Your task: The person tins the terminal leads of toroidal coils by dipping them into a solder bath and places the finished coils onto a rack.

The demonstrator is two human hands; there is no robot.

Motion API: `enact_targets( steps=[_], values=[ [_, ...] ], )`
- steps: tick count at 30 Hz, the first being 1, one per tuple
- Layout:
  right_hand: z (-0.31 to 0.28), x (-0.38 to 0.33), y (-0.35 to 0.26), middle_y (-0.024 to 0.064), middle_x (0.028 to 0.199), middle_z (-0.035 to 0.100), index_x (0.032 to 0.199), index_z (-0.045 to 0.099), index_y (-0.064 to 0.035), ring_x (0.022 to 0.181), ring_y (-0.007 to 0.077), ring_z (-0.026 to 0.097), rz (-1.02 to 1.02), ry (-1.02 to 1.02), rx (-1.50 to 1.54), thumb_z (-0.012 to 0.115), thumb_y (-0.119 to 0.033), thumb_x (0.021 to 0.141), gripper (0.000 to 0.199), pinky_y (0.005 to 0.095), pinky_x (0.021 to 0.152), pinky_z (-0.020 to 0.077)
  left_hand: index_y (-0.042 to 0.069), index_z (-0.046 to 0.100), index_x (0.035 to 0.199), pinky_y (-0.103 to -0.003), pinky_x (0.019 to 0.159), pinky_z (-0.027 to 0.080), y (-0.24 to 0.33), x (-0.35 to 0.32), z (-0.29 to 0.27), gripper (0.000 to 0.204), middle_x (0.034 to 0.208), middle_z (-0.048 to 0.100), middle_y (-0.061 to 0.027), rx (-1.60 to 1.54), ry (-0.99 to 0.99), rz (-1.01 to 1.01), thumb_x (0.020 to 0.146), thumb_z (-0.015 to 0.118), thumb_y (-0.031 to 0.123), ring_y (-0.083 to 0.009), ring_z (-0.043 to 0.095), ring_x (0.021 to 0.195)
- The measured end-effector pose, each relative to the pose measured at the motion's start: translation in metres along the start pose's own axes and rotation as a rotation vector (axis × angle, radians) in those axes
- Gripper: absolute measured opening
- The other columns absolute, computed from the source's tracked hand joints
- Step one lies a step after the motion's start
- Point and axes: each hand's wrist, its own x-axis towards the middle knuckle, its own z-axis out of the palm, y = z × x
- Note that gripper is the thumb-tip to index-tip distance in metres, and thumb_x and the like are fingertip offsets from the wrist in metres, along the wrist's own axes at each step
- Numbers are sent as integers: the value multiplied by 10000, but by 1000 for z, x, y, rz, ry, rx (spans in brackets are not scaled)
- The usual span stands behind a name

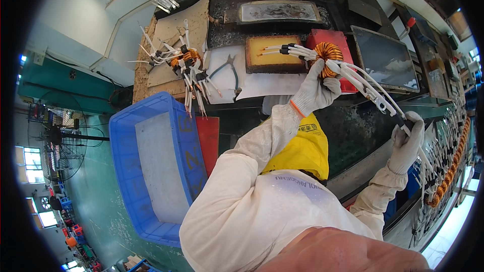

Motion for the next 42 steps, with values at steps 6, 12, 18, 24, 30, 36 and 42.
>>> enact_targets(
  steps=[6, 12, 18, 24, 30, 36, 42],
  values=[
    [-8, 2, 1, -12, 626, 469, 1042, 620, -22, 449, 29, 336, -37, 9, -21, 457, -432, 1045, 441, 190, 454, 317, 0, 542, 1190, -228, 609, 441, 0, 4, 2, 508, 905, 533, -45, -16, 0, -12, 924, 682, 409, -86, 427, 674],
    [-20, 5, 19, 4, 650, 487, 1037, 614, -25, 462, 49, 374, -20, 19, 41, 460, -434, 1043, 437, 191, 462, 332, 39, 573, 1160, -279, 643, 489, 8, 28, 9, 468, 919, 594, -55, 154, 87, 76, 912, 696, 417, -132, 525, 722],
    [-6, 0, 57, 52, 830, 572, 1096, 584, -35, 580, 102, 516, 121, 168, 197, 480, -415, 1035, 398, 210, 504, 406, 74, 605, 1116, -310, 645, 522, 29, 76, 12, 434, 969, 652, -63, 266, 104, 207, 885, 728, 420, -177, 614, 785],
    [8, 7, 107, -12, 777, 518, 1194, 553, -83, 626, 79, 467, 271, 141, 406, 466, -421, 1044, 381, 234, 568, 380, 104, 621, 1078, -339, 638, 552, 60, 116, -3, 309, 936, 661, -31, 246, 127, 246, 872, 772, 277, -179, 642, 792],
    [14, 13, 137, -1, 697, 552, 1154, 561, -66, 539, 58, 453, 364, 163, 549, 461, -399, 1053, 362, 241, 539, 407, 102, 621, 1105, -325, 666, 568, 74, 135, -12, 283, 976, 676, -33, 244, 175, 314, 894, 749, 240, -166, 662, 814],
    [21, 26, 140, 2, 733, 571, 1177, 546, -60, 546, 58, 460, 324, 118, 576, 447, -390, 1058, 365, 245, 554, 413, 107, 622, 1087, -301, 632, 546, 75, 140, -4, 275, 939, 660, -44, 298, 155, 323, 930, 697, 320, -183, 646, 801],
    [31, 38, 138, 5, 735, 569, 1194, 543, -55, 554, 75, 467, 336, 122, 587, 446, -376, 1061, 362, 265, 573, 426, 105, 624, 1072, -293, 608, 534, 82, 142, 1, 321, 923, 659, -42, 229, 178, 294, 898, 734, 352, -174, 640, 781]
  ],
)
